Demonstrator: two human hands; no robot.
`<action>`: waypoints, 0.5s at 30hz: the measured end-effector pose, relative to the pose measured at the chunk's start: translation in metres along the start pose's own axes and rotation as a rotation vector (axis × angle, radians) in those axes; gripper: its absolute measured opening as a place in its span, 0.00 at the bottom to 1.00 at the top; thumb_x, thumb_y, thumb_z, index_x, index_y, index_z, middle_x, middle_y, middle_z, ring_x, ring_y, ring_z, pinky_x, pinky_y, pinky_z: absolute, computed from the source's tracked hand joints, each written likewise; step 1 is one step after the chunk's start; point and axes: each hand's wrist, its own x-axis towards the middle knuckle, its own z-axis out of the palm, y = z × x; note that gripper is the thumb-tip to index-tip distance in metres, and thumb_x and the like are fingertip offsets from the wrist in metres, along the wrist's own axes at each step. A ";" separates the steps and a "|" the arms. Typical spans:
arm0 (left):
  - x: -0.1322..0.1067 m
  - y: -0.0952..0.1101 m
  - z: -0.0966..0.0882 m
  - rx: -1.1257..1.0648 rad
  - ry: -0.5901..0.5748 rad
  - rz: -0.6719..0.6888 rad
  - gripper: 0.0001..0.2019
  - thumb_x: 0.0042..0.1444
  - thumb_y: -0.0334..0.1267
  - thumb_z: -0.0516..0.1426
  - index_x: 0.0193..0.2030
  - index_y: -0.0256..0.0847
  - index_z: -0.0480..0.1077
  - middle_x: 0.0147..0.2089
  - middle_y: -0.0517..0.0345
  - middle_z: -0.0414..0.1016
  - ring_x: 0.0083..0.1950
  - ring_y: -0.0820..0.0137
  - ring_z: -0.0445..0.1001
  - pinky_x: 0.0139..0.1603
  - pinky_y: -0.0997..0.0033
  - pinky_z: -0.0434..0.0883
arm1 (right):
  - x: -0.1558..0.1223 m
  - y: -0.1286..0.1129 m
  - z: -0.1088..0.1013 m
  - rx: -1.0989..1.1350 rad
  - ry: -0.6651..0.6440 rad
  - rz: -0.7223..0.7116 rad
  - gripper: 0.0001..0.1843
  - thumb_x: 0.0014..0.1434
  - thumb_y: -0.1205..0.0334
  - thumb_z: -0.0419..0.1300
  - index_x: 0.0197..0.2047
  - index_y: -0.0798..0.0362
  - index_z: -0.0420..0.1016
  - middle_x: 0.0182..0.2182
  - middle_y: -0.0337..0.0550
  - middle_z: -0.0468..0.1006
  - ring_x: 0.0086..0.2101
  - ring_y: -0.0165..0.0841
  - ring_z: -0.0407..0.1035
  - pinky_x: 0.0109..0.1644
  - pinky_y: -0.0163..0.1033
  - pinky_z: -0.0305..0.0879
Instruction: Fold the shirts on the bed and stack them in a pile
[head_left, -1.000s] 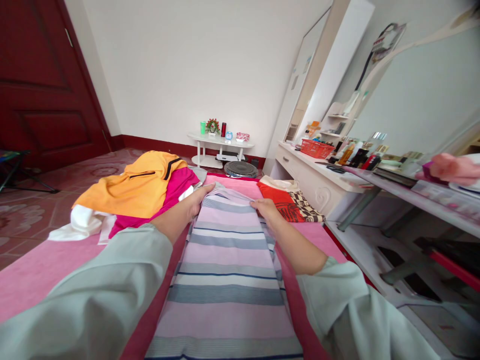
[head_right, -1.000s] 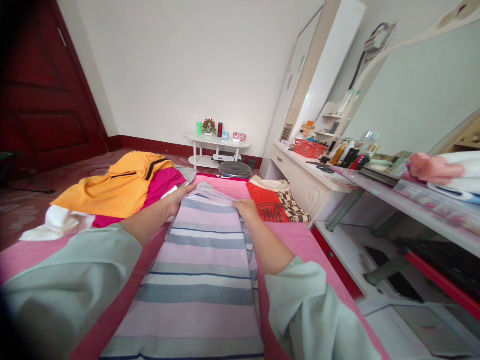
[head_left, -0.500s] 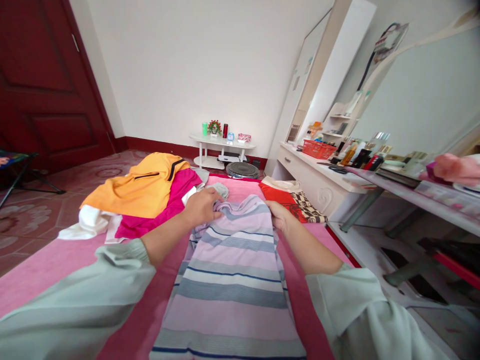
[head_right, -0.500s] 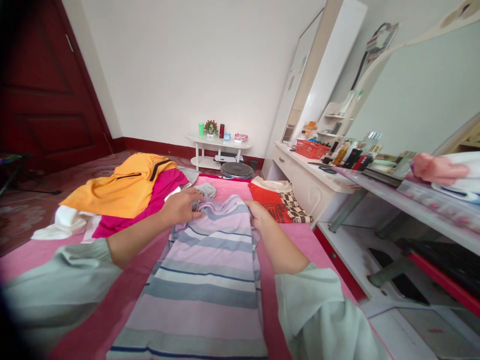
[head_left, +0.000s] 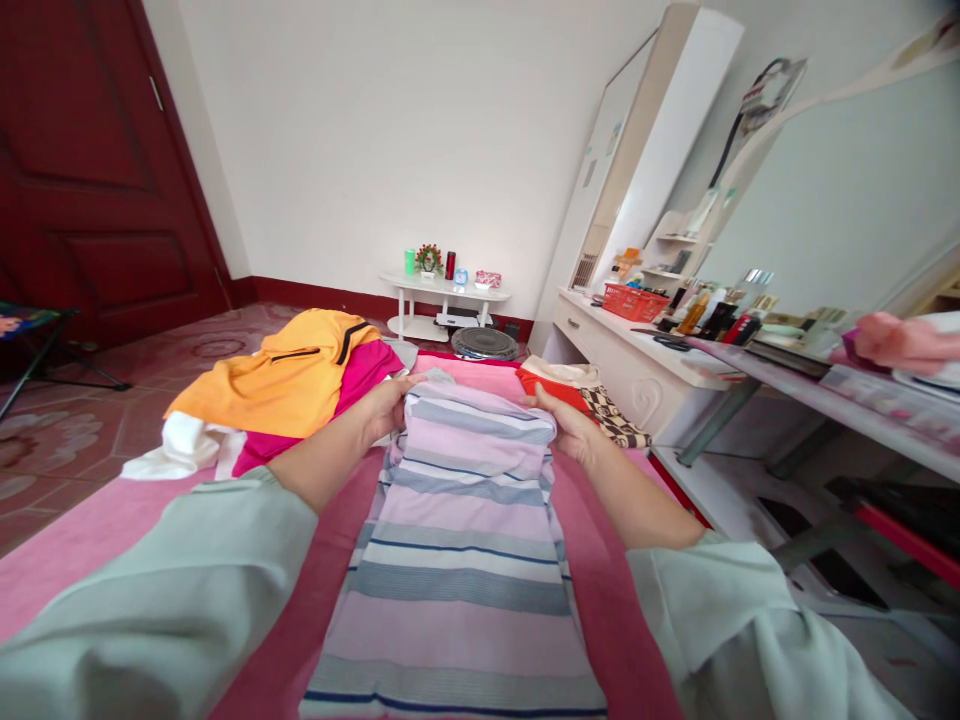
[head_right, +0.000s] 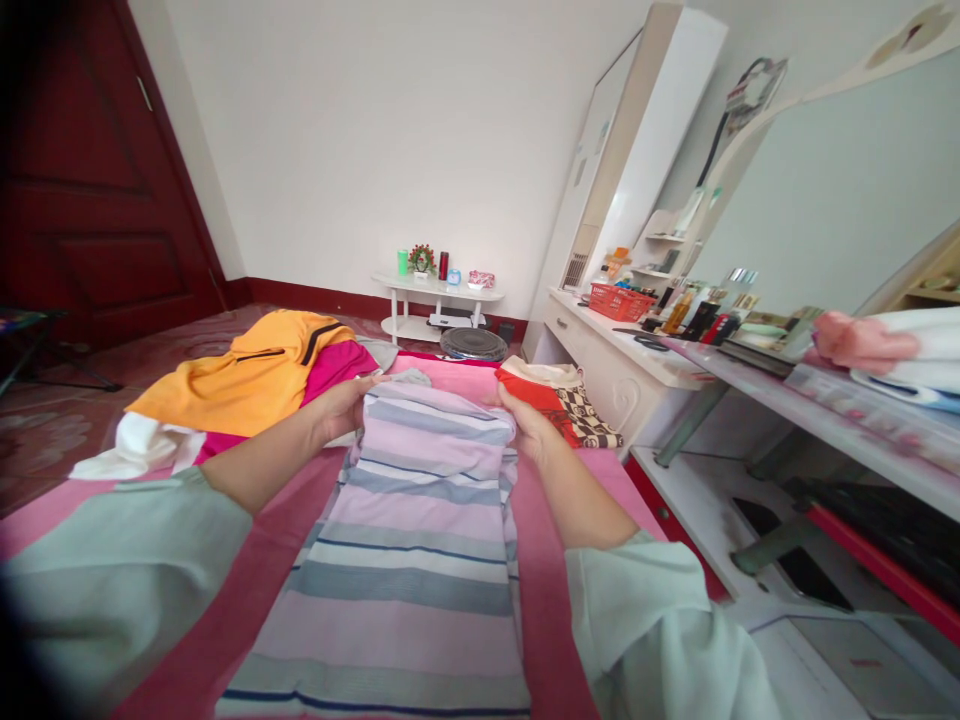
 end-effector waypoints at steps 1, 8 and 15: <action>-0.001 -0.001 -0.002 -0.026 0.000 -0.017 0.07 0.48 0.39 0.59 0.33 0.38 0.70 0.27 0.55 0.76 0.27 0.67 0.75 0.30 0.68 0.73 | -0.003 0.001 -0.002 0.049 -0.054 0.016 0.23 0.54 0.45 0.59 0.43 0.56 0.74 0.28 0.45 0.79 0.27 0.35 0.72 0.31 0.39 0.68; -0.015 -0.004 -0.012 -0.051 -0.097 -0.037 0.19 0.44 0.42 0.65 0.44 0.37 0.72 0.39 0.49 0.79 0.36 0.62 0.78 0.38 0.63 0.75 | -0.008 0.008 -0.016 -0.208 -0.225 -0.139 0.30 0.37 0.67 0.69 0.47 0.50 0.71 0.29 0.35 0.76 0.29 0.30 0.70 0.34 0.34 0.65; -0.001 -0.017 -0.017 0.254 0.026 0.130 0.17 0.34 0.24 0.64 0.35 0.36 0.73 0.32 0.57 0.77 0.35 0.67 0.74 0.39 0.70 0.70 | -0.003 0.013 -0.006 -0.729 0.060 -0.447 0.17 0.40 0.63 0.68 0.37 0.51 0.75 0.37 0.40 0.74 0.37 0.32 0.67 0.43 0.37 0.61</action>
